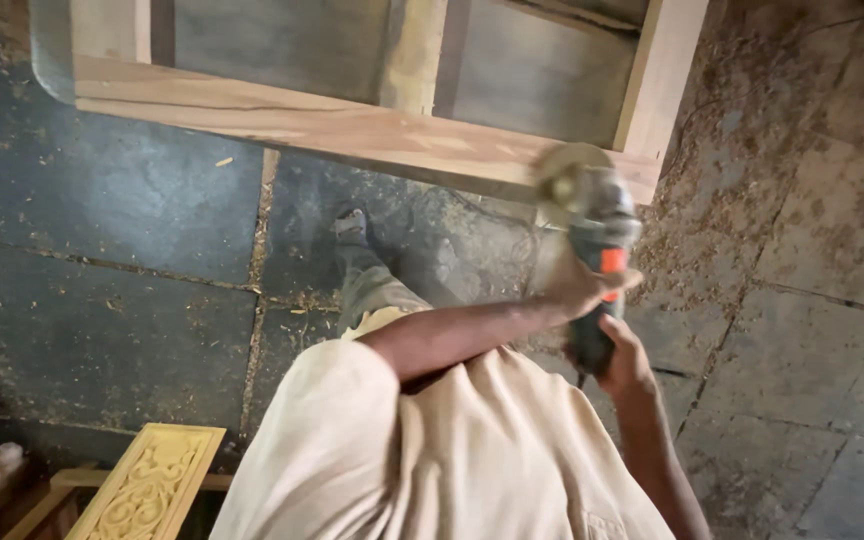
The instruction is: The person uses an angle grinder with a sanding disc to smooth the surfaces of a wooden frame. They systematically move the tool along the edges and flat surfaces of the frame, occasionally repositioning the frame to access different sides.
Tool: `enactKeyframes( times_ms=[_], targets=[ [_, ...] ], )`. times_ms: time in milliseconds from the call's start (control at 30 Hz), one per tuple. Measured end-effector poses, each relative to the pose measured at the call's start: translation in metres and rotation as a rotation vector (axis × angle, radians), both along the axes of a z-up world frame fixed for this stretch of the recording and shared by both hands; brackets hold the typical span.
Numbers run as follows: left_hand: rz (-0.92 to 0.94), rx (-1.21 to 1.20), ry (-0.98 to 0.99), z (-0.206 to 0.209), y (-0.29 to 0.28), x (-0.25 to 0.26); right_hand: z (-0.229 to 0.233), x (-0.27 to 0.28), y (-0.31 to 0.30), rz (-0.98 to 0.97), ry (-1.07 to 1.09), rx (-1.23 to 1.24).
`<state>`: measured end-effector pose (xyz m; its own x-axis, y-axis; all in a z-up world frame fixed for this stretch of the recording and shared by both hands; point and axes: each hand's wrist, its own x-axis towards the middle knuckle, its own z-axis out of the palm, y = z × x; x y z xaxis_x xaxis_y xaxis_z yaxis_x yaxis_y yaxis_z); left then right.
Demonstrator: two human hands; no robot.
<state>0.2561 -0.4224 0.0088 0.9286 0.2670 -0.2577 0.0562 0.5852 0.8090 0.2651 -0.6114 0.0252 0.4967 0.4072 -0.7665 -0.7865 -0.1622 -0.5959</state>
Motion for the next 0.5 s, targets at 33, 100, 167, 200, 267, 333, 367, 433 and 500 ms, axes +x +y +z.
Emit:
enactKeyframes(
  times_ms=[33,100,167,200,267,333,367,433,500],
  targets=[
    [-0.048,0.02,0.046,-0.001,-0.012,0.008,-0.002,0.003,-0.011,-0.059,0.003,-0.033],
    [-0.243,-0.055,0.075,0.004,-0.036,0.028,-0.003,0.004,-0.031,-0.131,-0.023,-0.021],
    [-0.331,-0.046,0.03,0.005,-0.04,0.034,-0.005,0.002,-0.038,-0.151,-0.075,0.076],
    [-0.273,0.062,0.005,0.008,-0.038,0.033,-0.007,0.001,-0.038,-0.161,-0.068,0.073],
    [0.009,0.074,-0.159,0.012,-0.022,0.023,-0.009,-0.003,-0.027,-0.172,-0.047,0.063],
    [0.213,0.099,-0.201,0.016,0.007,0.001,-0.012,-0.015,-0.007,-0.097,-0.03,0.067],
    [0.281,0.114,-0.155,0.017,0.024,-0.011,-0.014,-0.019,0.009,-0.058,-0.022,0.073],
    [0.297,0.212,-0.048,0.016,0.065,-0.032,-0.02,-0.029,0.045,0.008,0.044,0.03],
    [0.187,0.374,0.076,0.005,0.112,-0.066,-0.027,-0.042,0.089,0.092,0.094,0.039]
  ],
)
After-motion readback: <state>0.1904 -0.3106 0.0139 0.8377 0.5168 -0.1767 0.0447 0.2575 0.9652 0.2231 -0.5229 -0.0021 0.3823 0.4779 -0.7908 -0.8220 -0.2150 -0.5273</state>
